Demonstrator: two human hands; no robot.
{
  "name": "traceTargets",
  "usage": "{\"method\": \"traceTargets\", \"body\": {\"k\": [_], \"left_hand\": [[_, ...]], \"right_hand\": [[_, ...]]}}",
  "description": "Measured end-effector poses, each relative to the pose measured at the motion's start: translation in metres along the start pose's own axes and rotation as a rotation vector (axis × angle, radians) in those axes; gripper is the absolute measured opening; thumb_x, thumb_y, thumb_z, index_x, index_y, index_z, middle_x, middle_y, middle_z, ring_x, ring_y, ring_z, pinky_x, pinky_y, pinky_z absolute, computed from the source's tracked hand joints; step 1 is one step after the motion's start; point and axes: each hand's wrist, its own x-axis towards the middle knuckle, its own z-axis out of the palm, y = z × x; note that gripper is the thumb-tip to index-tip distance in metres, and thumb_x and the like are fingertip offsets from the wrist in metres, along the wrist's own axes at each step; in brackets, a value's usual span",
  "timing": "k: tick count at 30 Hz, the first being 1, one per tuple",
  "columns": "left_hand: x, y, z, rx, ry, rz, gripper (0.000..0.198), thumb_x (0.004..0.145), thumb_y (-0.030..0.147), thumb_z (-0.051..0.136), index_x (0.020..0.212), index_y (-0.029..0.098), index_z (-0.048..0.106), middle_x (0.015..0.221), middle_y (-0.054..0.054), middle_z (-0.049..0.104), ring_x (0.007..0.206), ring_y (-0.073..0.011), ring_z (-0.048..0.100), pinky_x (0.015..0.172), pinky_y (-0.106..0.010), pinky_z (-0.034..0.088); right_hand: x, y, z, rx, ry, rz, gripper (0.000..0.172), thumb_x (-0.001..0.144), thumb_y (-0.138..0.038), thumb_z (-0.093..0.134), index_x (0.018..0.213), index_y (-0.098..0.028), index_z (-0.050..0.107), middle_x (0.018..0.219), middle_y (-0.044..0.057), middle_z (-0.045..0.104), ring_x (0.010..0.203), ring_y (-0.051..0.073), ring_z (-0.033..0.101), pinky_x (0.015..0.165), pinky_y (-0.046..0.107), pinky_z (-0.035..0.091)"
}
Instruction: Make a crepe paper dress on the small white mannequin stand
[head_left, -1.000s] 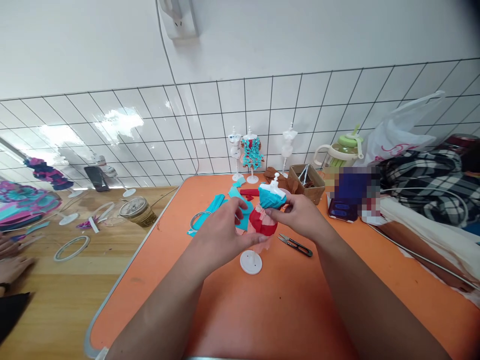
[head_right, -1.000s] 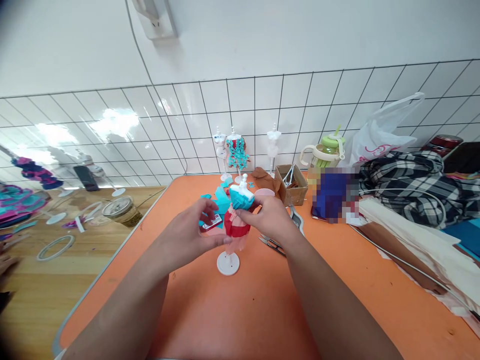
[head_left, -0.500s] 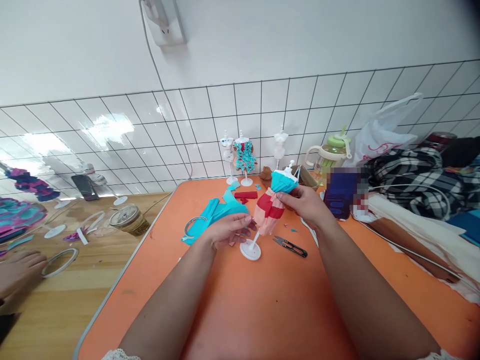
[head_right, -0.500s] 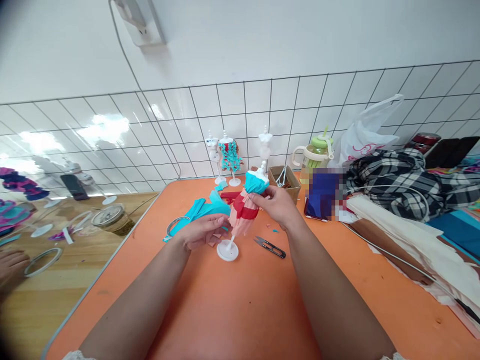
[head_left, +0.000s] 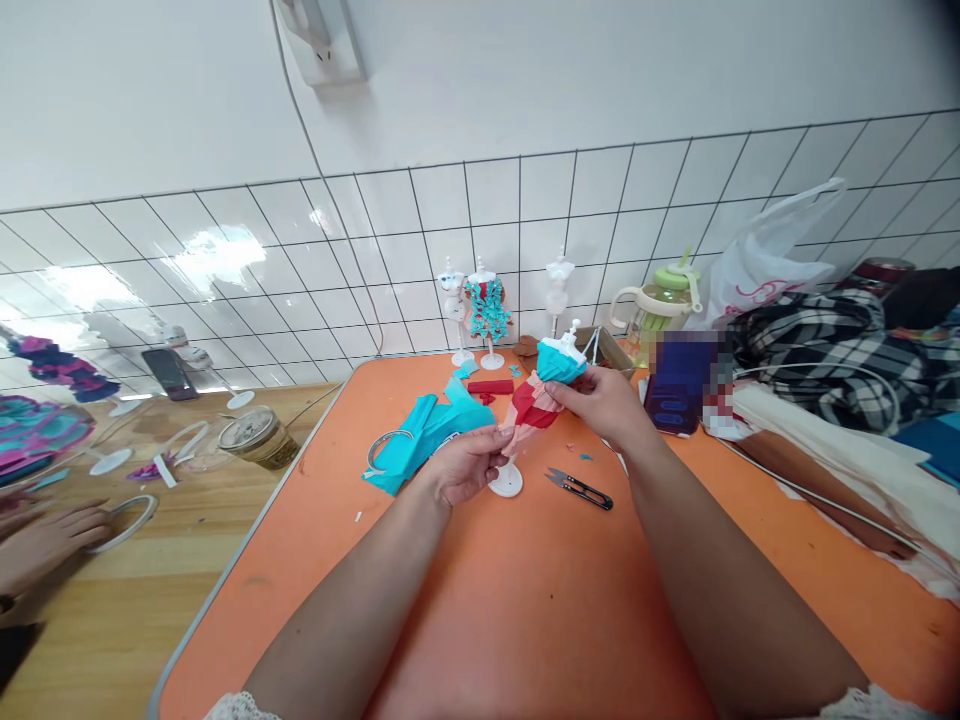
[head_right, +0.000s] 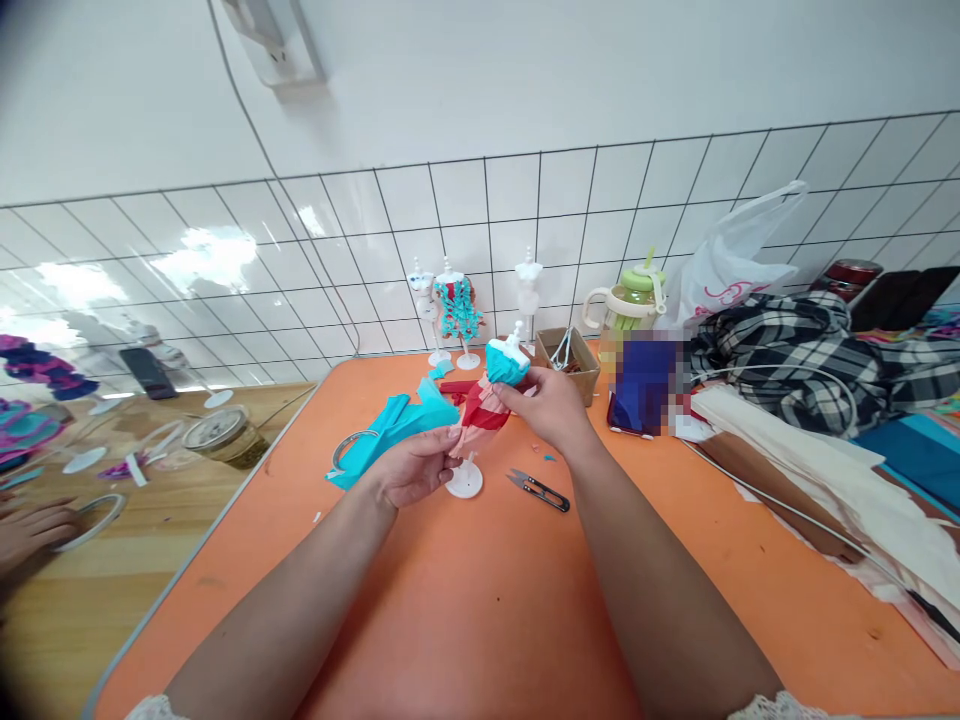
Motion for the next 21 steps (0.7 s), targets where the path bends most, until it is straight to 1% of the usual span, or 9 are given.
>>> {"method": "traceTargets", "body": {"k": [2, 5, 7, 8, 10, 12, 14, 17, 21], "left_hand": [[0.0, 0.001, 0.001, 0.01, 0.039, 0.075, 0.025, 0.07, 0.03, 0.08, 0.084, 0.014, 0.067, 0.071, 0.0, 0.06, 0.061, -0.0079, 0.054, 0.053, -0.019, 0.037], [0.002, -0.001, 0.006, -0.076, 0.031, 0.182, 0.026, 0.068, 0.021, 0.08, 0.09, 0.013, 0.068, 0.086, -0.004, 0.067, 0.077, -0.0116, 0.061, 0.068, -0.02, 0.046], [0.001, -0.003, 0.009, -0.207, 0.0, 0.149, 0.028, 0.071, 0.024, 0.078, 0.095, 0.015, 0.068, 0.095, -0.005, 0.068, 0.085, -0.0131, 0.063, 0.076, -0.022, 0.048], [0.0, -0.004, 0.011, -0.259, -0.002, 0.11, 0.028, 0.073, 0.029, 0.076, 0.096, 0.017, 0.068, 0.096, -0.004, 0.069, 0.084, -0.013, 0.063, 0.075, -0.023, 0.049], [-0.002, -0.006, 0.013, -0.291, 0.007, 0.058, 0.027, 0.078, 0.039, 0.071, 0.096, 0.02, 0.068, 0.091, -0.001, 0.069, 0.078, -0.0118, 0.063, 0.069, -0.022, 0.049], [-0.004, -0.008, 0.015, -0.239, 0.047, 0.068, 0.026, 0.078, 0.041, 0.071, 0.095, 0.023, 0.067, 0.084, 0.002, 0.069, 0.071, -0.0105, 0.061, 0.06, -0.021, 0.046], [-0.004, -0.009, 0.016, -0.152, 0.11, 0.1, 0.028, 0.076, 0.042, 0.072, 0.097, 0.024, 0.067, 0.084, 0.003, 0.069, 0.071, -0.0113, 0.062, 0.055, -0.021, 0.043], [-0.002, -0.01, 0.017, -0.076, 0.19, 0.15, 0.034, 0.073, 0.04, 0.074, 0.101, 0.024, 0.066, 0.092, 0.003, 0.071, 0.082, -0.0149, 0.065, 0.059, -0.022, 0.043], [0.003, -0.011, 0.018, -0.114, 0.254, 0.214, 0.037, 0.067, 0.035, 0.08, 0.1, 0.023, 0.068, 0.1, 0.0, 0.072, 0.091, -0.0161, 0.064, 0.071, -0.024, 0.044]], "right_hand": [[0.0, 0.0, 0.0, -0.003, 0.012, 0.008, 0.036, 0.071, -0.047, 0.068, 0.086, -0.015, 0.074, 0.074, 0.005, 0.07, 0.066, 0.019, 0.059, 0.063, 0.03, 0.046], [0.0, -0.001, 0.002, 0.012, 0.028, 0.008, 0.034, 0.072, -0.046, 0.066, 0.083, -0.015, 0.073, 0.074, 0.005, 0.07, 0.064, 0.018, 0.058, 0.062, 0.029, 0.044], [0.0, -0.002, 0.003, -0.004, 0.034, 0.002, 0.034, 0.072, -0.047, 0.066, 0.081, -0.015, 0.072, 0.072, 0.005, 0.069, 0.062, 0.017, 0.056, 0.061, 0.029, 0.043], [-0.001, -0.002, 0.004, -0.015, 0.035, 0.0, 0.034, 0.072, -0.047, 0.066, 0.08, -0.015, 0.072, 0.071, 0.004, 0.068, 0.061, 0.016, 0.055, 0.06, 0.029, 0.042], [-0.002, -0.004, 0.006, -0.032, 0.023, -0.005, 0.034, 0.072, -0.048, 0.066, 0.081, -0.016, 0.072, 0.069, 0.003, 0.067, 0.06, 0.016, 0.053, 0.058, 0.028, 0.041], [-0.004, -0.005, 0.008, -0.047, 0.007, -0.01, 0.035, 0.071, -0.05, 0.066, 0.081, -0.017, 0.072, 0.067, 0.002, 0.066, 0.058, 0.015, 0.052, 0.056, 0.028, 0.04], [-0.005, -0.007, 0.009, -0.08, -0.001, -0.013, 0.036, 0.071, -0.052, 0.066, 0.08, -0.017, 0.071, 0.063, 0.002, 0.063, 0.056, 0.015, 0.051, 0.053, 0.027, 0.037], [-0.006, -0.009, 0.01, -0.129, 0.019, -0.019, 0.036, 0.07, -0.052, 0.066, 0.078, -0.017, 0.071, 0.06, 0.001, 0.061, 0.056, 0.015, 0.051, 0.051, 0.027, 0.035], [-0.005, -0.006, 0.011, -0.108, 0.027, -0.01, 0.037, 0.07, -0.052, 0.066, 0.078, -0.016, 0.071, 0.062, 0.002, 0.062, 0.056, 0.015, 0.052, 0.053, 0.027, 0.036]]}}
